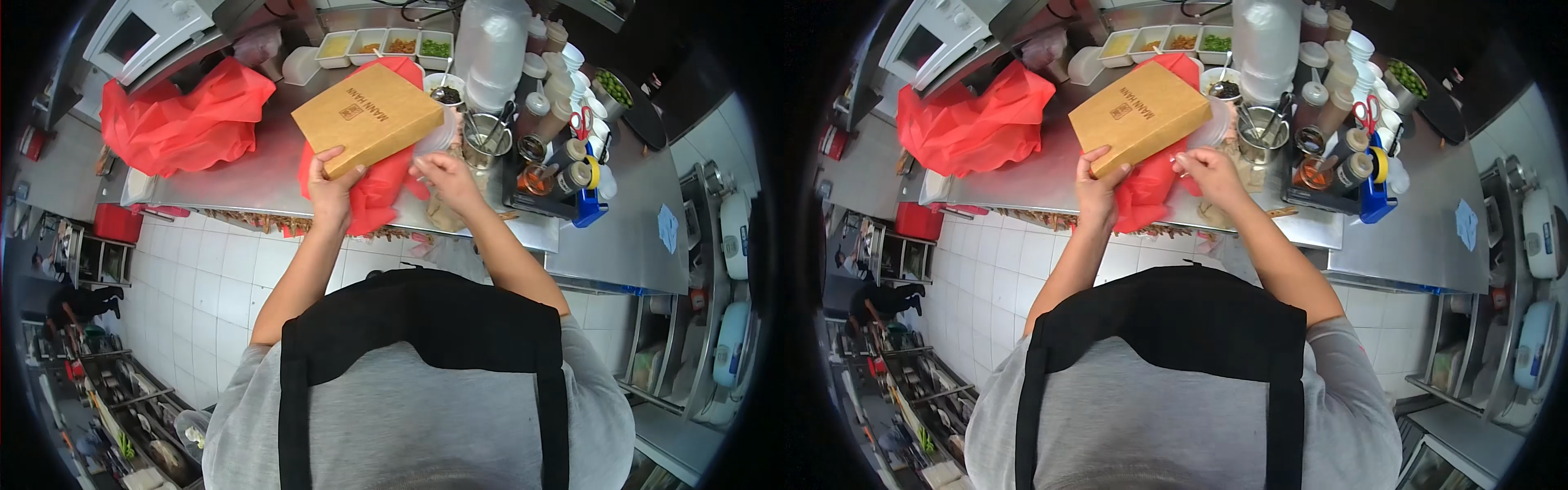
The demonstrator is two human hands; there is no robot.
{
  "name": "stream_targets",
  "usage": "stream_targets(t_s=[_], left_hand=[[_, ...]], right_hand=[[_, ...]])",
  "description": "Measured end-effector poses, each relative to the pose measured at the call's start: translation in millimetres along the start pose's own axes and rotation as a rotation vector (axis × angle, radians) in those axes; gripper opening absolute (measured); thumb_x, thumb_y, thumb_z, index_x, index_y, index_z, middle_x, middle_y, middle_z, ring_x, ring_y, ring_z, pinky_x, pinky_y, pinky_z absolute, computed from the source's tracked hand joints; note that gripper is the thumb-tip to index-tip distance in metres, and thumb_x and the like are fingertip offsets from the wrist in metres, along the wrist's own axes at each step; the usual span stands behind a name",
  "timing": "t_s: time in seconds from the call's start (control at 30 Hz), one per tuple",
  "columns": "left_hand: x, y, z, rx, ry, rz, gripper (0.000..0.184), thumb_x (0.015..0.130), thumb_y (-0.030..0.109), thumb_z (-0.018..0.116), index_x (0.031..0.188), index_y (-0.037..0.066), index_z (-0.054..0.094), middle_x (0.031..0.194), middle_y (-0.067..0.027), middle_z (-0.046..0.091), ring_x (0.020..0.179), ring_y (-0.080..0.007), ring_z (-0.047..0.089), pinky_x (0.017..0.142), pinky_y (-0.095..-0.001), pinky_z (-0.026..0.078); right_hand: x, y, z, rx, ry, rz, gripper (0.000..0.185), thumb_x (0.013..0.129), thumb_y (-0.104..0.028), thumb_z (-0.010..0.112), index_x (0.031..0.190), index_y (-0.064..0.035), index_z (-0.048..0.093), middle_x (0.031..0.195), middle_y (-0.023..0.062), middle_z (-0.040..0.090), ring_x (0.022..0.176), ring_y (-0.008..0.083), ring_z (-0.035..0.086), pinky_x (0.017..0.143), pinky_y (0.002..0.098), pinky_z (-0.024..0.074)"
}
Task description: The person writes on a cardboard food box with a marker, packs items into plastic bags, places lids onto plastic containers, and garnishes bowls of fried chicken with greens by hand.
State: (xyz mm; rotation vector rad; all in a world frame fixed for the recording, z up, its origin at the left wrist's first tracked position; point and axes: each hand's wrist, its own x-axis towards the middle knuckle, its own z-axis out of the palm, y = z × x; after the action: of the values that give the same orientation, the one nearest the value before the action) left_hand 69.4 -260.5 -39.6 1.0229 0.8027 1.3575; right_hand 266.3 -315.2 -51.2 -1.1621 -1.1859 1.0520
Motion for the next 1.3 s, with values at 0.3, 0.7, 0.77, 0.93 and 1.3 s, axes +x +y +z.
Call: stream_targets(t_s=[0.3, 0.7, 0.77, 0.93, 1.3], left_hand=[[-1, 8, -5, -0.01, -0.029, -0.065, 0.037, 0.073, -0.016, 0.063, 0.104, 0.002, 0.052, 0.103, -0.0142, 0.058, 0.092, -0.0212, 0.061, 0.078, -0.0302, 0.055], [3, 10, -12, -0.032, -0.093, -0.129, 0.033, 0.073, -0.015, 0.065, 0.1, 0.001, 0.055, 0.096, -0.011, 0.06, 0.087, -0.0156, 0.061, 0.075, -0.0256, 0.053], [2, 16, -9, -0.035, -0.089, -0.142, 0.033, 0.073, -0.014, 0.065, 0.101, 0.001, 0.055, 0.096, -0.011, 0.06, 0.087, -0.0155, 0.061, 0.075, -0.0255, 0.053], [1, 11, -10, 0.042, -0.082, -0.133, 0.033, 0.074, -0.014, 0.065, 0.102, 0.0, 0.054, 0.099, -0.0129, 0.059, 0.088, -0.0203, 0.062, 0.078, -0.0289, 0.054], [-26, -4, 0, 0.005, -0.28, -0.179, 0.046, 0.079, -0.011, 0.062, 0.119, 0.001, 0.044, 0.106, -0.0119, 0.056, 0.095, -0.0167, 0.06, 0.078, -0.0262, 0.051]], right_hand=[[29, 3, 39, 0.146, 0.106, 0.255, 0.027, 0.088, -0.031, 0.061, 0.083, -0.005, 0.068, 0.075, -0.0004, 0.063, 0.064, 0.0058, 0.051, 0.061, 0.0212, 0.042], [44, 7, 17, 0.119, 0.018, 0.6, 0.036, 0.079, -0.046, 0.068, 0.082, -0.0106, 0.063, 0.072, -0.005, 0.058, 0.054, 0.0036, 0.045, 0.049, 0.017, 0.0358], [41, 6, 15, 0.164, 0.038, 0.577, 0.037, 0.074, -0.042, 0.074, 0.079, -0.0076, 0.059, 0.073, -0.0012, 0.057, 0.051, 0.0044, 0.045, 0.043, 0.0186, 0.0353], [33, 14, 38, 0.318, 0.375, 0.361, 0.037, 0.076, -0.026, 0.075, 0.095, -0.002, 0.053, 0.082, 0.0056, 0.06, 0.056, 0.0108, 0.054, 0.046, 0.0221, 0.0425], [43, -1, 74, 0.842, 0.338, 0.09, 0.033, 0.083, -0.007, 0.06, 0.114, 0.0001, 0.05, 0.107, 0.0112, 0.06, 0.095, 0.0225, 0.06, 0.085, 0.036, 0.0484]])
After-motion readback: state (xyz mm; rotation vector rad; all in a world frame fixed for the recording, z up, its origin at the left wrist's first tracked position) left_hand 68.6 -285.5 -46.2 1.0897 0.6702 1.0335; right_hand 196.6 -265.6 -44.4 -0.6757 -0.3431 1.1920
